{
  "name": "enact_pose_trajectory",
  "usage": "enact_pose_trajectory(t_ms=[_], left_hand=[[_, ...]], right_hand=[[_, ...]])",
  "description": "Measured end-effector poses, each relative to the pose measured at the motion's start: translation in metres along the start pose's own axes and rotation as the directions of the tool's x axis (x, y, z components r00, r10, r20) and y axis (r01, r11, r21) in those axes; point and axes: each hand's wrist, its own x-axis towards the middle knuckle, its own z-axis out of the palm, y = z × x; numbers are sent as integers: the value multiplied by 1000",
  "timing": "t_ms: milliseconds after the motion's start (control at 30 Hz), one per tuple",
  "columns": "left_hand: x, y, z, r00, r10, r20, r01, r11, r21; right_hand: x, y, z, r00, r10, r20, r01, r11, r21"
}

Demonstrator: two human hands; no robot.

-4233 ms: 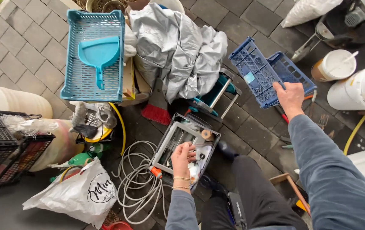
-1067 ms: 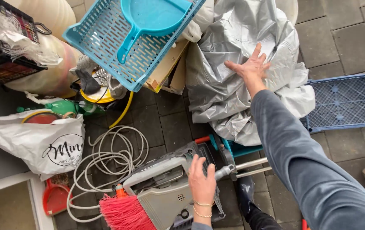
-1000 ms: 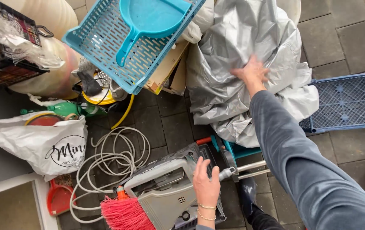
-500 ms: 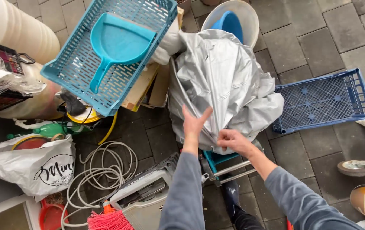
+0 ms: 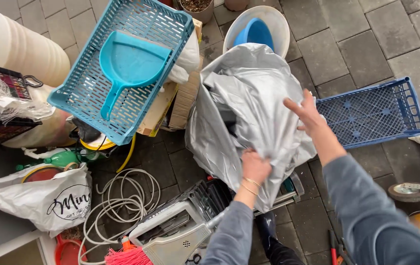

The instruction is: The person places items into a white plastic bag, coils a cable, and carries a power strip with a wrapped cable into a small storage room, setting it on a shelf among boxes and tools. Back outside, the person gathers, folds, and ties up a large silver tarp.

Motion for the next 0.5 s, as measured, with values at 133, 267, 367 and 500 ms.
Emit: enact_pose_trajectory(t_ms=[133, 267, 367, 500], left_hand=[[-60, 64, 35, 931, 297, 210, -336, 925, 180], [-95, 131, 3, 901, 378, 213, -417, 890, 183], [-80, 119, -43, 674, 16, 739, -303, 918, 256], [-12, 127, -169, 972, -236, 13, 236, 972, 1]], right_hand=[[-32, -82, 30, 998, 65, -19, -67, 890, -452], [50, 41, 0, 985, 52, -166, -120, 897, -425], [99, 134, -34, 930, -140, -340, -47, 872, -487], [-33, 69, -43, 956, -243, -165, 178, 927, -331]])
